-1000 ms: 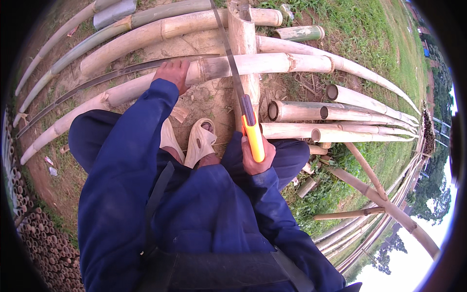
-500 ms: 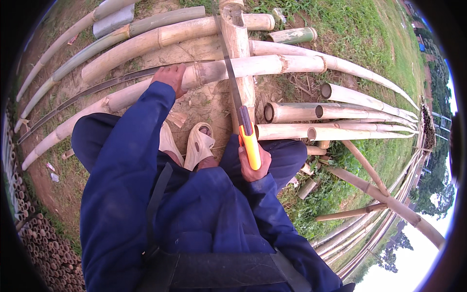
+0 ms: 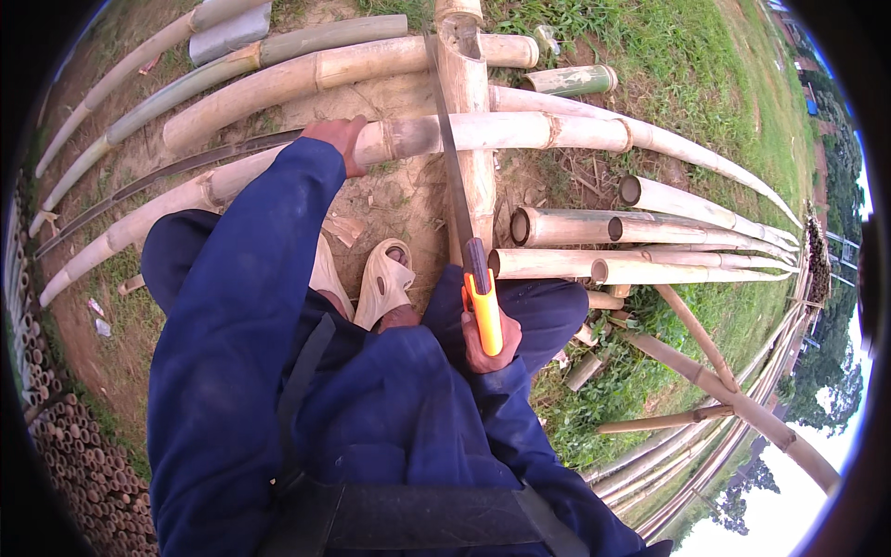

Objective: The person uses a hand saw to cut a bamboo pole that is resting on a makeshift support. The person holds the pole steady with one hand while sawing with the other, completing the cut and separating the piece.

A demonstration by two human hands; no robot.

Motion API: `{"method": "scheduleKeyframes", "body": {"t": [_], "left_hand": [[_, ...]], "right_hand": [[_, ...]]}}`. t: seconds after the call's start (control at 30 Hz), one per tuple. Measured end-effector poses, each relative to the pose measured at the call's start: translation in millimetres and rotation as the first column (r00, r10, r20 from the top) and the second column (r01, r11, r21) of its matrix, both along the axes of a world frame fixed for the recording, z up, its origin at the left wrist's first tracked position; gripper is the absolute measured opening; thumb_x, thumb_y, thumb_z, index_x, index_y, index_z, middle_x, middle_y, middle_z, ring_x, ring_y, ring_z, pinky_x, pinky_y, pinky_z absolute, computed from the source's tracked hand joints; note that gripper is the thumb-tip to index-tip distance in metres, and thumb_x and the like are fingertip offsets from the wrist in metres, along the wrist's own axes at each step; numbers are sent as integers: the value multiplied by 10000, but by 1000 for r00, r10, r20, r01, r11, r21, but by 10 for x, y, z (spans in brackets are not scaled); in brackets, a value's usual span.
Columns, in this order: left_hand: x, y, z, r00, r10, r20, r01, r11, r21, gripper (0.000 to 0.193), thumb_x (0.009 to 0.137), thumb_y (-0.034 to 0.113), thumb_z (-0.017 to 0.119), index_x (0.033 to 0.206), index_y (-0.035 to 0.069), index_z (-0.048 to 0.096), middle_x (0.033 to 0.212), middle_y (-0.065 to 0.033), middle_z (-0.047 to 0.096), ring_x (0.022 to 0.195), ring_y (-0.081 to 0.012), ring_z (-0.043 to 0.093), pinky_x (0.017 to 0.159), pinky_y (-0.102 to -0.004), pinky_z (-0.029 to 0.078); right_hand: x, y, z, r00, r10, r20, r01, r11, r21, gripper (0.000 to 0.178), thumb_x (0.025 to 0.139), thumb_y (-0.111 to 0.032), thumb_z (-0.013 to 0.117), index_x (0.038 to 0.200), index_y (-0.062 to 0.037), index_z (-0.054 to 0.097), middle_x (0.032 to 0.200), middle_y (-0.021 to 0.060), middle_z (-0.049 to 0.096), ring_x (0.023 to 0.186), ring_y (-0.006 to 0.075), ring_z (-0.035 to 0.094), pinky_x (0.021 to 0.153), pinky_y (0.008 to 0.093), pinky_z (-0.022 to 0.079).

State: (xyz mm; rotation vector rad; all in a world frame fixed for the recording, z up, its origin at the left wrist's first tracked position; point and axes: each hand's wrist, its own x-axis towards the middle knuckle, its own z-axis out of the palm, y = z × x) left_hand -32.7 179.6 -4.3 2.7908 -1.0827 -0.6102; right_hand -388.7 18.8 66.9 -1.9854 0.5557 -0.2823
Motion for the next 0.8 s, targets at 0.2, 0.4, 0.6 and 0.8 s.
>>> {"method": "scheduleKeyframes", "body": {"t": [0.2,0.4,0.6,0.8], "left_hand": [[76,-4,113,995,56,-78,-53,998,43,703,671,422,855,1234,100,584,1037,-184,737,1003,-359,709,885,-484,550],[83,-50,33,997,49,-65,-46,998,54,705,667,423,855,1234,101,585,1039,-186,738,1002,-361,710,885,-484,548],[67,20,24,997,19,-69,-16,999,43,690,673,435,850,1216,99,589,1020,-182,739,994,-366,710,879,-489,547],[83,-50,-50,997,53,-49,-52,999,15,692,673,451,845,1216,100,596,1022,-196,736,994,-367,710,887,-487,545]], "right_hand": [[93,26,130,1000,-4,-17,5,1000,6,123,891,-27,691,1003,21,676,672,94,623,576,169,621,588,318,505],[227,53,107,999,-40,16,40,998,45,101,896,-32,689,978,27,679,672,109,618,574,169,611,584,326,498],[12,81,153,1000,-17,-6,17,999,48,130,892,-20,689,1014,27,690,696,118,644,603,167,624,607,323,507],[596,-134,75,998,-63,-12,64,983,170,144,916,-35,690,1030,51,690,710,113,653,619,125,591,600,307,487]]}}
